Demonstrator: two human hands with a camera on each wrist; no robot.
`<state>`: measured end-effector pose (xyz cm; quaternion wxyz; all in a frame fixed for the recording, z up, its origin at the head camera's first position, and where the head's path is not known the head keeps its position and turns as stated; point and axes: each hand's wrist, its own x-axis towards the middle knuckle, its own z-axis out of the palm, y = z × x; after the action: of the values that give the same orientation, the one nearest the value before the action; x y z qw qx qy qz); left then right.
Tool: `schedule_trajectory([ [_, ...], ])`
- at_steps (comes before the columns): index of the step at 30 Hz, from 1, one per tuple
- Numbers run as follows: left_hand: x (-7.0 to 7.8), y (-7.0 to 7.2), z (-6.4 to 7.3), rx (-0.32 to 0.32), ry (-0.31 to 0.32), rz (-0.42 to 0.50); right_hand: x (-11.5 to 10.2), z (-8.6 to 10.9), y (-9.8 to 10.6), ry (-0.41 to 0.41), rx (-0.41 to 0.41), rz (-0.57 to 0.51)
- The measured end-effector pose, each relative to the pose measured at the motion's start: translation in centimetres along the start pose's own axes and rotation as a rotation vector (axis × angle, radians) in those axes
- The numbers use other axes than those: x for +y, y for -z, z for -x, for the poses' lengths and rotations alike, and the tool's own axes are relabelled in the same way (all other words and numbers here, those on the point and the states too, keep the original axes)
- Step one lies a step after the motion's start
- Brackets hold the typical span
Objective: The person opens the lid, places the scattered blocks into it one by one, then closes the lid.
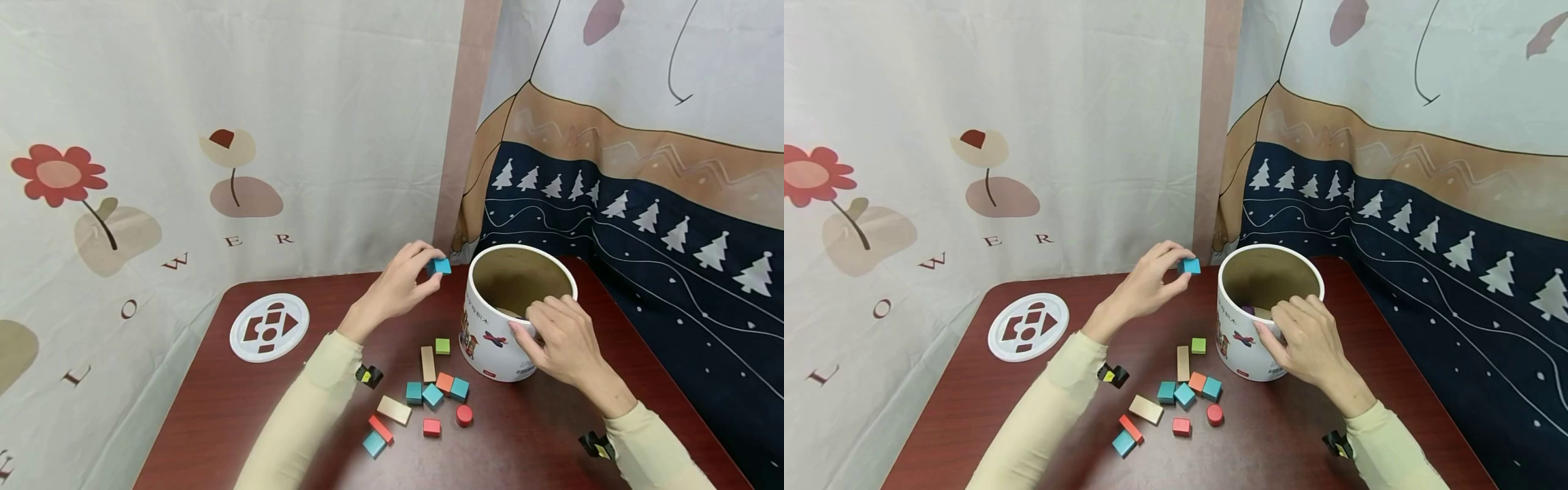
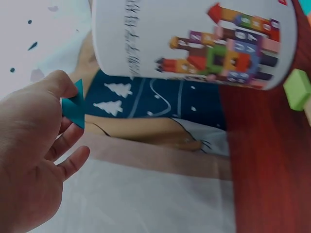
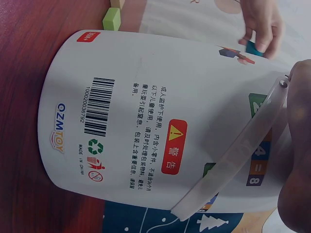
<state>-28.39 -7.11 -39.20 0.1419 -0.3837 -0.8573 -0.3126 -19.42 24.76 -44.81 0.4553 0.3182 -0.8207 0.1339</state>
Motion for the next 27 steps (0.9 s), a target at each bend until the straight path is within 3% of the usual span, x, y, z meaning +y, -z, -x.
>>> schedule_trajectory([
  [6,2.1,0.6,-2.0,0.007,-0.055,-0.003,0.0,0.0,0.0,0.004,0.007,0.002],
  [12,4.1,0.3,-4.1,-0.024,-0.114,-0.014,0.0,0.2,0.0,-0.013,-0.014,0.004],
  [18,5.3,-0.5,-5.7,-0.058,-0.157,-0.021,0.1,0.1,0.0,0.003,-0.004,0.005],
  [27,6.2,-2.3,-7.2,-0.113,-0.171,-0.021,0.2,0.2,0.0,0.002,-0.011,0.004],
])
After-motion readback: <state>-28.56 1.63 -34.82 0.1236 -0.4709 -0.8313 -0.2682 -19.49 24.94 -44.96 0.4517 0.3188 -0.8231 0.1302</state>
